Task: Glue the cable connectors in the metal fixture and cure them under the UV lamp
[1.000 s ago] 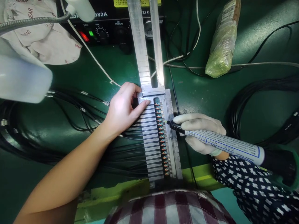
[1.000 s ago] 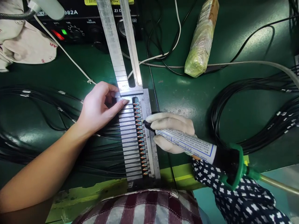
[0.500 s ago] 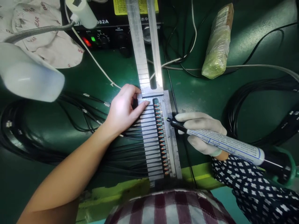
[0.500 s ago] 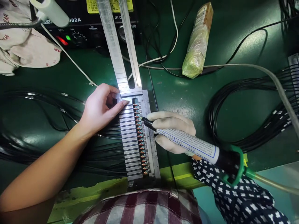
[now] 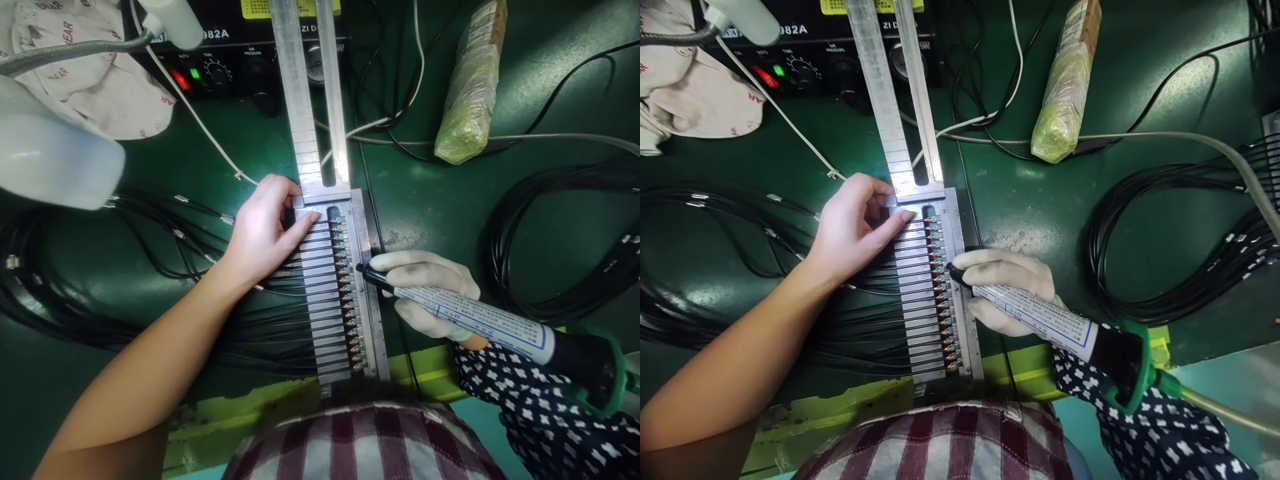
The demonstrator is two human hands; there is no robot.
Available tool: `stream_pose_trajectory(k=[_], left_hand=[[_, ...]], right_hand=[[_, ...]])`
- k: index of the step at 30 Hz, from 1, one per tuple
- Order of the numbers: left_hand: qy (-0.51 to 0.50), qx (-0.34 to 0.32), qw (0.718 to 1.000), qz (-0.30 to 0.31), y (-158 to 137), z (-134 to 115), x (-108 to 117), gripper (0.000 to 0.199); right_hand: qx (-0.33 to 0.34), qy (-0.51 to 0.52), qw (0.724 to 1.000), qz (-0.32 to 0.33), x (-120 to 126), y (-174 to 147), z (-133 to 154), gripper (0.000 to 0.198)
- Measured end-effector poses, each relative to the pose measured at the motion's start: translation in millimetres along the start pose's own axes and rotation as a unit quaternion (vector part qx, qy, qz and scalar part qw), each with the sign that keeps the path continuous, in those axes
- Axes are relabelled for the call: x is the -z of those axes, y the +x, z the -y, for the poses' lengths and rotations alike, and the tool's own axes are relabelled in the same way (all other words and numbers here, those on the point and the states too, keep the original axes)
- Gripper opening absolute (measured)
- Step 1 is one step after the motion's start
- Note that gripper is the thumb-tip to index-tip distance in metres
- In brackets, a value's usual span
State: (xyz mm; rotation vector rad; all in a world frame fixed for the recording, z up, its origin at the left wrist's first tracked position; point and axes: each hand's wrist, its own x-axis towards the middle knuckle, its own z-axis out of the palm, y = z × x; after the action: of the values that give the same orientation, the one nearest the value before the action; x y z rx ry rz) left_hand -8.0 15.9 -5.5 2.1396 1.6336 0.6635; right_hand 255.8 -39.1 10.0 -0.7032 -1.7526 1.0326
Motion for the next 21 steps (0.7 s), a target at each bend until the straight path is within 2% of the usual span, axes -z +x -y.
stream_pose_trajectory(k=[21], left_hand=[[-0.014,0.004,1.0,0.002,-0.7,-0.7,0.0,0.031]], right_hand=[[-0.007,-0.001,1.0,0.014,2.8,-0.6,3.8,0.038]])
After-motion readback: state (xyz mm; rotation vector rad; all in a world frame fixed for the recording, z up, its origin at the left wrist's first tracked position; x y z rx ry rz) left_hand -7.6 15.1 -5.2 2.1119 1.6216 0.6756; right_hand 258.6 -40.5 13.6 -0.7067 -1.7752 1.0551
